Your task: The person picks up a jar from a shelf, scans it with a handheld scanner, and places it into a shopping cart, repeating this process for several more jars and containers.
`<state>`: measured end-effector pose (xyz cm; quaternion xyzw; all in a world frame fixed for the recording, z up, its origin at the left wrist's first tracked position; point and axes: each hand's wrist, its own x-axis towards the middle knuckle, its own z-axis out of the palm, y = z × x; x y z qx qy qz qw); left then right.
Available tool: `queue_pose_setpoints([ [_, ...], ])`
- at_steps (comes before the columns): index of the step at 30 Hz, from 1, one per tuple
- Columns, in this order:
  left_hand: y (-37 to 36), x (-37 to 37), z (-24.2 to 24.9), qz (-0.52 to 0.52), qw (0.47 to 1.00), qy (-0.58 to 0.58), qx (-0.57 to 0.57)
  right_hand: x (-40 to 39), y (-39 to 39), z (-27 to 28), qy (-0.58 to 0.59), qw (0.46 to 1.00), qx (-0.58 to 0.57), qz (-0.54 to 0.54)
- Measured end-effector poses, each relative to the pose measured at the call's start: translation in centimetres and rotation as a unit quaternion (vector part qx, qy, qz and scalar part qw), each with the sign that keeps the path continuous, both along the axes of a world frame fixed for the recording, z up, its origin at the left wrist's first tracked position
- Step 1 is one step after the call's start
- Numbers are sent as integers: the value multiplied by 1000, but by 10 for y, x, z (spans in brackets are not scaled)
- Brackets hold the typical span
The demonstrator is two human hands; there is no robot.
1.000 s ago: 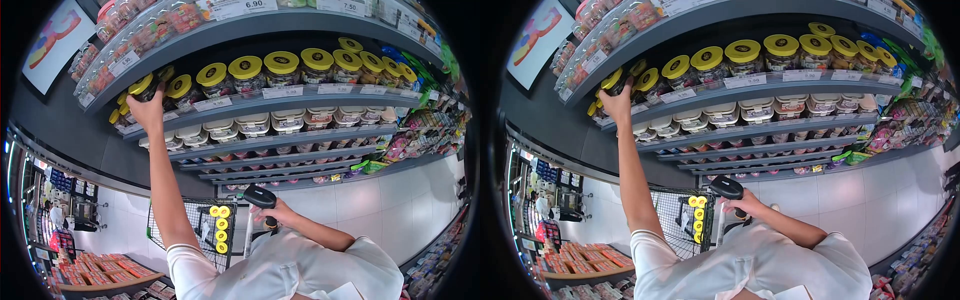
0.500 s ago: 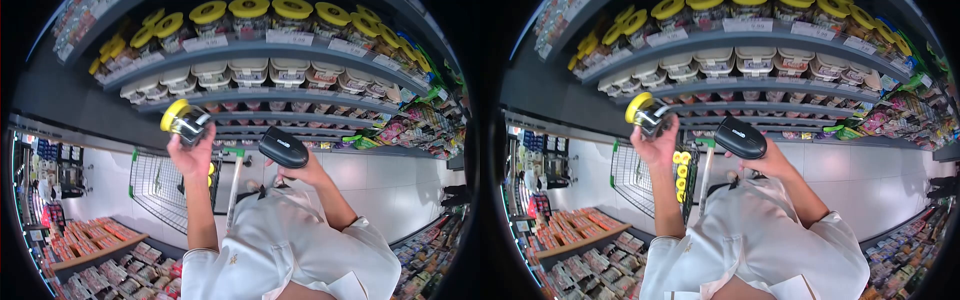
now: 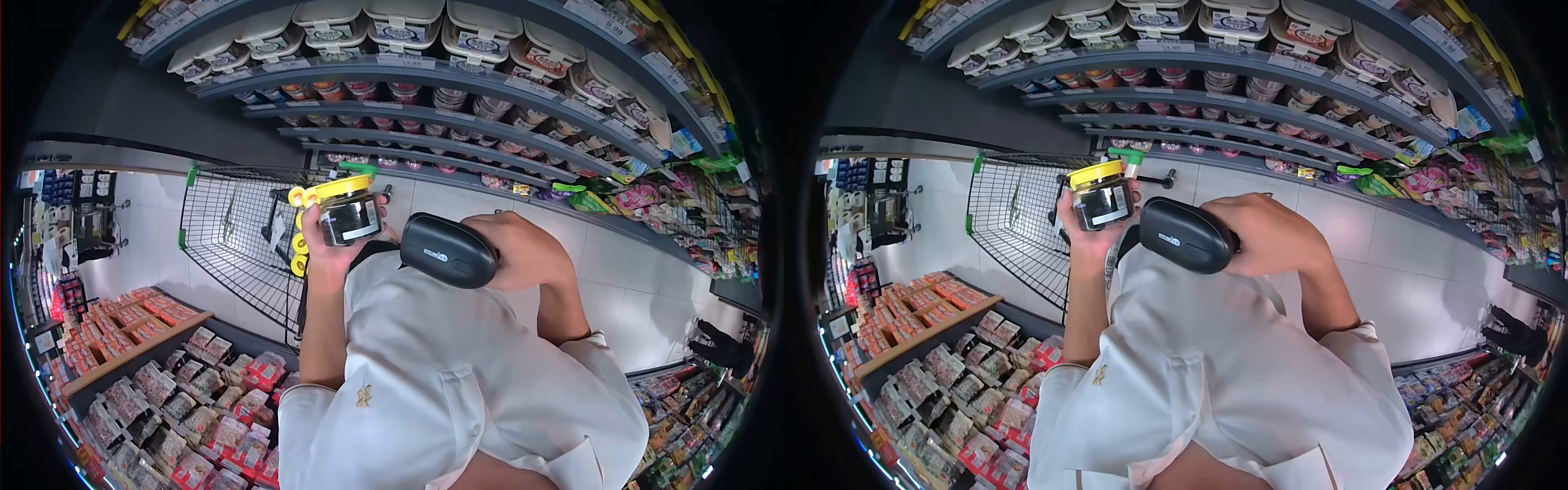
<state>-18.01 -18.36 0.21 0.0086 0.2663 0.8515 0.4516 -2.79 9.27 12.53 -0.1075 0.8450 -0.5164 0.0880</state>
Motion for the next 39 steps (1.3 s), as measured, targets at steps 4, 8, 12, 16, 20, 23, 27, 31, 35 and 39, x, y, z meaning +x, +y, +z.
queue_pose_setpoints([
  [4, 12, 19, 0, 54, 998, -3, -33, -2, -1, -32, 18, 995, -82, -50],
  [8, 26, 35, -14, 118, 992, 24, -21, -12, -21, -61, -132, 930, -275, -205],
  [12, 28, 42, -26, 80, 995, 44, -32, -17, -36, -85, -166, 872, -380, -259],
  [16, 25, 41, -26, 39, 993, 95, -51, -24, -42, -104, -162, 849, -415, -284],
  [20, 0, 27, -31, 11, 999, -6, 40, -47, -49, -104, -145, 851, -418, -284],
  [23, -23, 16, -20, 17, 994, -101, -37, -69, -63, -109, -144, 863, -403, -268],
  [27, -59, -18, -15, 62, 993, -46, -87, -109, -98, -113, -189, 857, -420, -233],
  [31, -121, -69, -51, 202, 974, -35, -99, -154, -138, -123, -333, 817, -425, -203],
  [35, -197, -139, -133, 309, 926, -29, -216, -181, -172, -165, -421, 824, -347, -149],
  [39, -253, -201, -223, 335, 856, -81, -386, -197, -184, -178, -473, 786, -364, -163],
])
